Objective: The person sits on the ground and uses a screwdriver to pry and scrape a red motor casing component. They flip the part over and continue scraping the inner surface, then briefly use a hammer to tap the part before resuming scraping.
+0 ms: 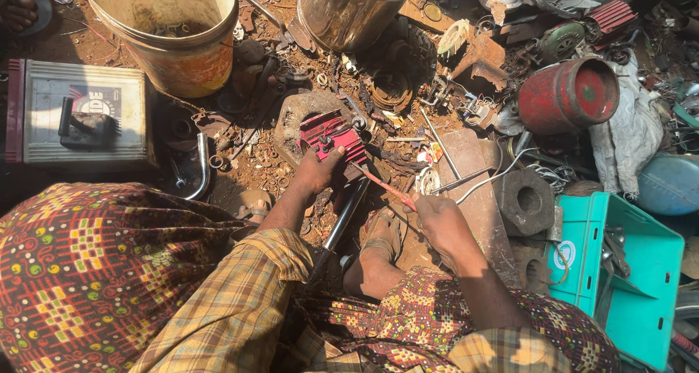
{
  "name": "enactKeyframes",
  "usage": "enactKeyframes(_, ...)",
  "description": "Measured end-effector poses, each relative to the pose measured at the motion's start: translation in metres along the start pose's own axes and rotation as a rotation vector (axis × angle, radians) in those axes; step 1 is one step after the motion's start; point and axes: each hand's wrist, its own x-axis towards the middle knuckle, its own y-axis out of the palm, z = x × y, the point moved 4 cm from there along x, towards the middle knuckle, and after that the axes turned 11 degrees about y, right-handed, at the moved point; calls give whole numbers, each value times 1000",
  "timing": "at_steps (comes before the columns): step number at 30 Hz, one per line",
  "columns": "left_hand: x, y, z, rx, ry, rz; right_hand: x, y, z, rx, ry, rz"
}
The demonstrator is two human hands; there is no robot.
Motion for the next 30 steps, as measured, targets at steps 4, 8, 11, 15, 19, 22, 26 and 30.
enactKeyframes(4, -1, -1, -9, 2, 2, 39, -10, 0, 25, -339, -306, -87)
enactKeyframes(8, 3, -4, -8, 125, 27, 50, -5, 2, 15, -98, 22, -7)
enactKeyframes(11, 1, -5, -3, 126, 7, 63, -2, 6, 4, 147, 191, 73)
enactKeyframes(15, 3, -6, -4, 184, -49, 64, -8, 3, 16, -277, -234, -148)
enactKeyframes(19, 3, -7, -7, 218, -12, 77, -24, 8, 28, -576, -523, -305)
enactKeyframes(22, 0, -5, -6, 80, 44, 86, -30, 14, 29, -875, -512, -310)
enactKeyframes(26, 3, -10, -8, 170, 21, 79, -40, 14, 43, -925, -681, -290)
enactKeyframes(30, 1, -7, -10, 62, 15, 84, -42, 3, 48, -624, -562, -288)
